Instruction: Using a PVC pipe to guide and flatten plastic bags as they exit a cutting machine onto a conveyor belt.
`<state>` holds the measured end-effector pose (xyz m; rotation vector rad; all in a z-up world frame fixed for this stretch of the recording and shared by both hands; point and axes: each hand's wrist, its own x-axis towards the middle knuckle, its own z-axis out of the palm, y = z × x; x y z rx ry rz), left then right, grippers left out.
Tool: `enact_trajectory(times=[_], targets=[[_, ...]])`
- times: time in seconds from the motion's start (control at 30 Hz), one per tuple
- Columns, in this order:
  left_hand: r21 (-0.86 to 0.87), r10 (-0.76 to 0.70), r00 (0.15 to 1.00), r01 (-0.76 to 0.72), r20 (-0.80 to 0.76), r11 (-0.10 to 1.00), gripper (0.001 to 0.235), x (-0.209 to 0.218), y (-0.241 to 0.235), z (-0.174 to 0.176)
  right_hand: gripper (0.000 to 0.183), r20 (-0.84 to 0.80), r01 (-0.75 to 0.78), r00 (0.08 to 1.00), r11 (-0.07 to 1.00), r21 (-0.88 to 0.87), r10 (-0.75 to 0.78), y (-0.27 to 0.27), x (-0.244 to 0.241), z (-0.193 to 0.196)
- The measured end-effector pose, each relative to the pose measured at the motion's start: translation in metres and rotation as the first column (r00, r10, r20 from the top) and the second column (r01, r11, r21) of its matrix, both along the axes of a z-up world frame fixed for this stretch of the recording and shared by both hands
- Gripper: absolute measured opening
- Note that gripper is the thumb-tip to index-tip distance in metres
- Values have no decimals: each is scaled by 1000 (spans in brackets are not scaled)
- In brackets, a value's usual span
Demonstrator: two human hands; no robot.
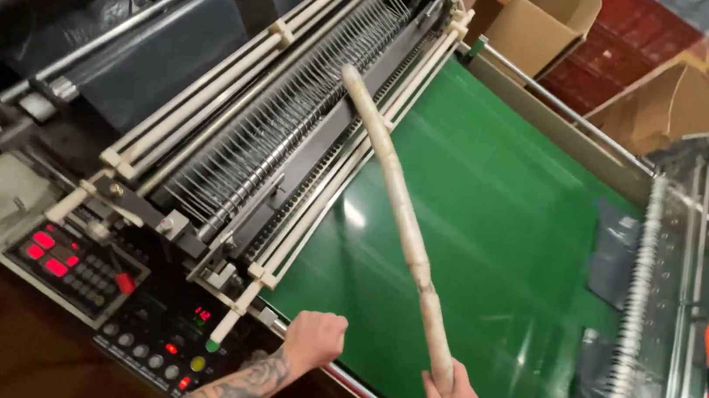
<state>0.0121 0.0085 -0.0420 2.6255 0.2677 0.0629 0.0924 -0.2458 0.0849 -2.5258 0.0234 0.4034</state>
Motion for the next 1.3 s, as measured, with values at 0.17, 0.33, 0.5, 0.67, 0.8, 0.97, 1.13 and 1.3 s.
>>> enact_trajectory(times=[0.17, 0.33, 0.5, 0.67, 0.8, 0.97, 1.13, 1.3], targets=[[12, 54, 998, -53, -31, 999, 20, -2, 1, -8, 37, -51, 17, 999, 985, 170, -9, 17, -1, 7], [-14, 186, 983, -186, 5, 982, 21, -5, 8, -1, 22, -84, 56, 996, 911, 408, -24, 14, 12, 1], [64, 314, 946, -309, -81, 949, 15, -3, 10, -8, 22, -283, 319, 947, 573, 755, -153, -11, 29, -35], [199, 324, 941, -301, -94, 932, 17, -9, 3, -2, 30, -213, 387, 919, 652, 652, -333, -84, 38, -86], [193, 407, 897, -375, -172, 907, 24, -9, 3, 19, 43, -95, 424, 885, 703, 570, -457, -152, 30, -136], [188, 447, 882, -419, -148, 888, 26, -8, 3, 7, 48, -129, 476, 863, 702, 530, -488, -176, 13, -122], [171, 462, 873, -437, -154, 883, 27, -2, 10, 0, 46, -111, 443, 877, 695, 566, -468, -171, 17, -122], [192, 424, 867, -384, -262, 903, 32, 2, 12, 11, 45, -287, 513, 845, 529, 676, -452, -176, 22, -132]])
